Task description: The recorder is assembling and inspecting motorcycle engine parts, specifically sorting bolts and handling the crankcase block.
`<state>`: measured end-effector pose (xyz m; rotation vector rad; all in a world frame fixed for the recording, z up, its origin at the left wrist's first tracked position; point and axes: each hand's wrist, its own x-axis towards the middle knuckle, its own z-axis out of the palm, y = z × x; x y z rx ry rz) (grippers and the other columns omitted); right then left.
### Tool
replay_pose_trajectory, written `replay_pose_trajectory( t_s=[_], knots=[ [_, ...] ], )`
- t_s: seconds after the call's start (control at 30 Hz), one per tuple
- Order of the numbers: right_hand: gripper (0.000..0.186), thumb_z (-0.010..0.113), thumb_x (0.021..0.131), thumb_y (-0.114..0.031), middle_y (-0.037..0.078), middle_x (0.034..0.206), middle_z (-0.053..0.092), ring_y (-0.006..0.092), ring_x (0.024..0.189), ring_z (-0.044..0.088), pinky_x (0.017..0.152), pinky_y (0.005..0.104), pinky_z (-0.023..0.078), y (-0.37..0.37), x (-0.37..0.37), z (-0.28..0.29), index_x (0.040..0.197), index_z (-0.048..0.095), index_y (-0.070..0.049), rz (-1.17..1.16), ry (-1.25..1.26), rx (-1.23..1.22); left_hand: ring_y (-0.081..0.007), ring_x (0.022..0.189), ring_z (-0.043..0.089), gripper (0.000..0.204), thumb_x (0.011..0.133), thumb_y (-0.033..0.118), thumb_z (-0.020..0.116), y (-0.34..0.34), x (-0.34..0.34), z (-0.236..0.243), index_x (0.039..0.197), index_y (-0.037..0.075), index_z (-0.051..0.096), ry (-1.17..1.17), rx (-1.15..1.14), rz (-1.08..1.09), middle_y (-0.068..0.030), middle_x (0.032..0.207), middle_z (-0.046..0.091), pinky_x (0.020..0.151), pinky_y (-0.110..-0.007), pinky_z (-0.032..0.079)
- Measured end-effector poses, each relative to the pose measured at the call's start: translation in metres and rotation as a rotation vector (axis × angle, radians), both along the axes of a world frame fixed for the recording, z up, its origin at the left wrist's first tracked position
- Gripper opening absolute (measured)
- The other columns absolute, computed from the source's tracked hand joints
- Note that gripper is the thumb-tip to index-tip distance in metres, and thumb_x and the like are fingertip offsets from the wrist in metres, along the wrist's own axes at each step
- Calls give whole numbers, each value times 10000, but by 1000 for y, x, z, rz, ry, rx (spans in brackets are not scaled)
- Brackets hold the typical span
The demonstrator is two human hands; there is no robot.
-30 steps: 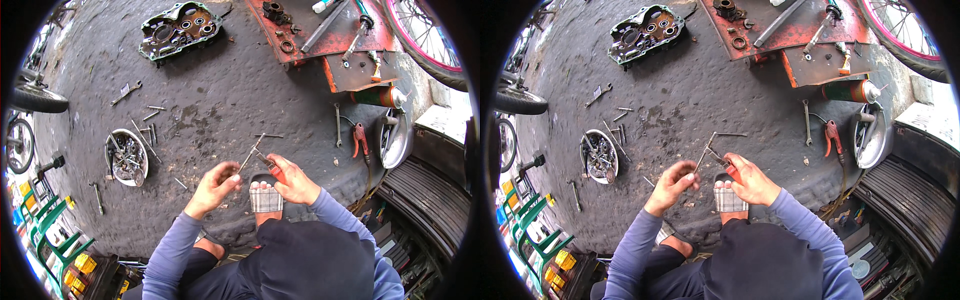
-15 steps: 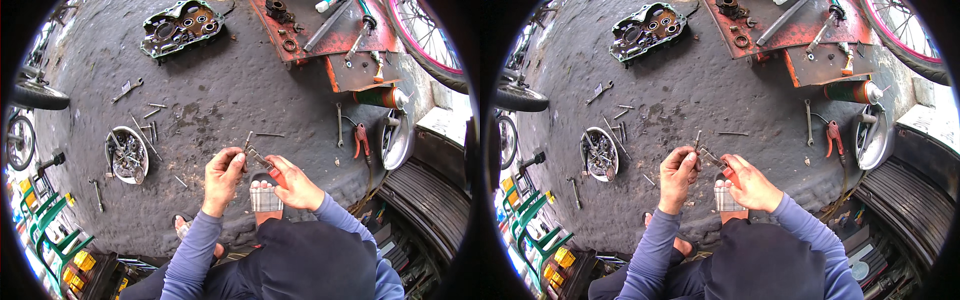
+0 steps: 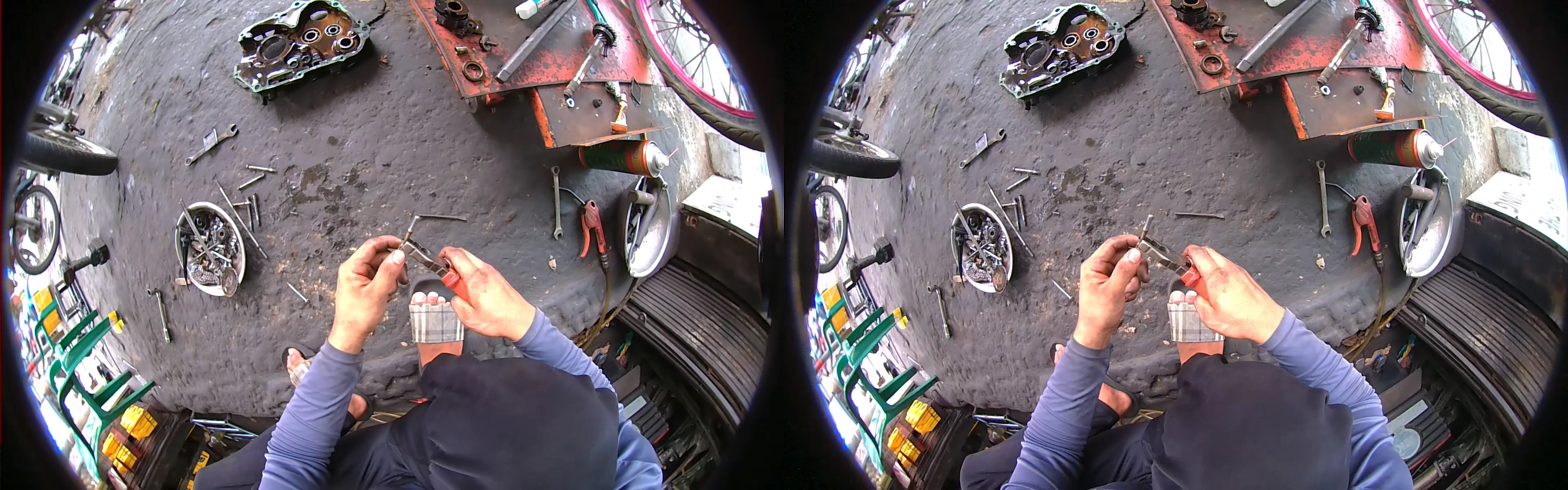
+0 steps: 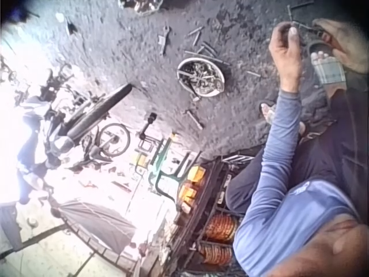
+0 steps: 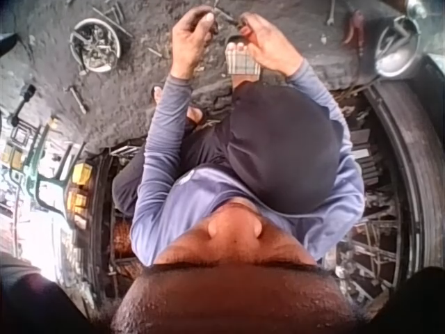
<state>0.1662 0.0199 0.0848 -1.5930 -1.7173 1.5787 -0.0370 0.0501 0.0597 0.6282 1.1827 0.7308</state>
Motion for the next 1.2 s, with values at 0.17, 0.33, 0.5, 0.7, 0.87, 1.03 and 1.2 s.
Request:
replay_pose_trajectory(
  t_s=[0.17, 0.33, 0.5, 0.7, 0.87, 1.03, 1.2],
  knots=[
    [484, 603, 792, 16, 206, 1078, 551, 353, 949, 635, 821, 421, 512, 1, -2, 1, 1242, 430, 54, 17, -2, 31, -21, 472, 365, 176, 985, 158, 567, -2, -2, -1, 1064, 11, 624, -28, 3, 18, -45, 706, 609, 418, -198, 251],
    [472, 593, 786, 31, 204, 1055, 547, 354, 936, 636, 813, 424, 514, 1, -3, -2, 1229, 429, 54, 26, 1, 93, -22, 477, 356, 195, 994, 181, 553, -3, -1, 2, 1033, 7, 633, -40, 12, 42, -26, 679, 596, 425, -203, 239],
    [495, 568, 762, 52, 207, 1033, 537, 358, 933, 632, 809, 426, 512, 1, -3, -5, 1234, 422, 60, 37, -6, 123, -24, 482, 356, 201, 997, 184, 545, -1, -1, 3, 1004, 5, 636, -45, -16, 37, -23, 673, 592, 433, -201, 240],
    [526, 553, 762, 39, 220, 1066, 545, 360, 969, 622, 836, 424, 510, -2, -4, -3, 1265, 400, 65, 25, -44, 34, -25, 483, 372, 214, 1005, 194, 539, 4, 1, 0, 986, 5, 637, 70, -12, -19, -22, 668, 594, 435, -205, 268],
    [545, 558, 782, 23, 215, 1088, 552, 352, 986, 621, 866, 415, 508, -13, -5, -10, 1297, 387, 73, 2, -18, -17, -33, 549, 432, 219, 999, 208, 565, -3, -2, -16, 963, 8, 649, 126, 65, -84, -1, 670, 594, 496, -215, 337],
    [524, 560, 802, 13, 205, 1078, 553, 347, 985, 621, 874, 413, 506, -14, -3, -11, 1294, 397, 81, 2, -15, 5, -51, 609, 484, 230, 994, 209, 578, -10, -1, -23, 932, 0, 651, 139, 58, -64, 13, 663, 578, 557, -228, 402],
    [532, 551, 780, 32, 201, 1062, 550, 344, 971, 621, 858, 413, 509, -17, -2, -15, 1290, 404, 82, -12, 27, -6, -53, 606, 485, 234, 995, 206, 575, -8, -1, -20, 915, -2, 646, 175, 81, -82, 12, 657, 573, 557, -232, 405]
  ],
)
